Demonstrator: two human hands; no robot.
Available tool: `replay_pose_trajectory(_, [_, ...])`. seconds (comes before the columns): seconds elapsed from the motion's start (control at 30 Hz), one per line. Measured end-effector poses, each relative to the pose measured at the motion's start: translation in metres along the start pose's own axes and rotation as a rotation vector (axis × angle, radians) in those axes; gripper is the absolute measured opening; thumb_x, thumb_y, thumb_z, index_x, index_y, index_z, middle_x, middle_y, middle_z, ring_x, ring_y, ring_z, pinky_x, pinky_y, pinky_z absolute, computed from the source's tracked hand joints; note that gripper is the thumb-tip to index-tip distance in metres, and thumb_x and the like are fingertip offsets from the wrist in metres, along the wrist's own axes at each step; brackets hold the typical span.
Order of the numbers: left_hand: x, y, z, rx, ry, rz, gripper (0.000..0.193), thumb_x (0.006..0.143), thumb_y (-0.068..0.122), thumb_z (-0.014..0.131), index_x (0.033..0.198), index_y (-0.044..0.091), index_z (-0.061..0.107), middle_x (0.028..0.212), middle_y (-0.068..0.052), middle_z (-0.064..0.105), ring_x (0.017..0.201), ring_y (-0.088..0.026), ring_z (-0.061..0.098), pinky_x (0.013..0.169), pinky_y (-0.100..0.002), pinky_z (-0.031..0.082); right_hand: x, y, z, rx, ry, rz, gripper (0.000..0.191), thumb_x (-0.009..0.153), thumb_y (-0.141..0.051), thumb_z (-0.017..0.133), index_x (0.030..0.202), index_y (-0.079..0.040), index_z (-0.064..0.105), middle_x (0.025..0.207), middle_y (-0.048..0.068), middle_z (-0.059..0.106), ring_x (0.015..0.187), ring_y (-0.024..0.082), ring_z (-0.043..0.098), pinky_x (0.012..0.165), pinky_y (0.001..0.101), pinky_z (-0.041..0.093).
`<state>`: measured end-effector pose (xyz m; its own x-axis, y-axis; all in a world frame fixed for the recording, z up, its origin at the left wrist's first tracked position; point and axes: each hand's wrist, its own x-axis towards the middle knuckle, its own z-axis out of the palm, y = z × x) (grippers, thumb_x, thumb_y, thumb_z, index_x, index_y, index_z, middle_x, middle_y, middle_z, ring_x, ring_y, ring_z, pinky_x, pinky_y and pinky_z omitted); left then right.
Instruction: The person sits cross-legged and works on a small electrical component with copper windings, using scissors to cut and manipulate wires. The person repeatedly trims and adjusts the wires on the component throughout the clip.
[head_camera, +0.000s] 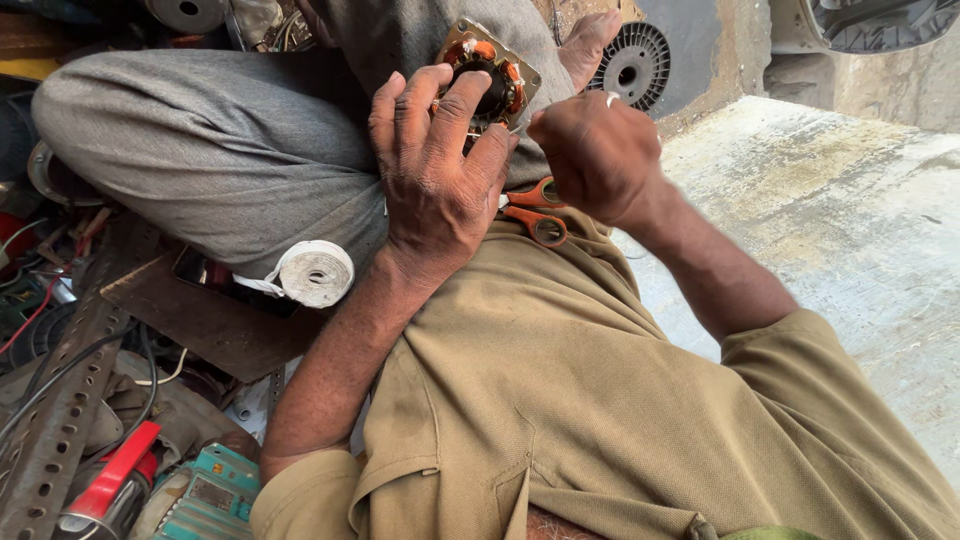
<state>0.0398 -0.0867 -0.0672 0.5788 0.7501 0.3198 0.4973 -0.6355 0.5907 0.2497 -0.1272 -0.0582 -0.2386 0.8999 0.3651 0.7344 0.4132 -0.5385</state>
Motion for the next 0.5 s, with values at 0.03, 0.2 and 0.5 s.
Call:
replay_pose_trajectory(0.03, [0.000,0.000,0.000,0.008,0.002,-0.002,0.006,0.100,0.013,0.076,0.104,0.008,0.074,0.141,-0.012,0.055,0.138,-0.034,0.046,0.121,-0.063,0.029,0.000,-0.005,0.002,0.067,0.035,0.111,0.007,0.107,-0.006,0.068,0.107,-0.001,0.063,0.087,0.016,0.071,0.072,0.023,0.072,0.060,0.0338,0.057])
replay_pose_trajectory(0.2, [0.002,0.000,0.002,0.019,0.018,0.007,0.005,0.097,0.008,0.074,0.102,0.010,0.073,0.138,-0.011,0.058,0.137,-0.032,0.049,0.121,-0.062,0.030,0.004,-0.013,-0.008,1.197,0.034,1.219,0.011,0.105,-0.015,0.054,0.109,-0.005,0.057,0.073,0.011,0.069,0.053,0.017,0.066,0.040,0.0281,0.051])
replay_pose_trajectory(0.5, [-0.001,-0.003,0.007,0.011,0.049,0.026,0.005,0.103,0.012,0.077,0.099,0.010,0.074,0.135,-0.010,0.061,0.134,-0.031,0.052,0.121,-0.062,0.029,-0.023,0.000,-0.015,-0.091,0.208,0.131,0.011,0.106,-0.004,0.070,0.113,-0.006,0.062,0.091,0.008,0.063,0.067,0.015,0.061,0.050,0.0274,0.046])
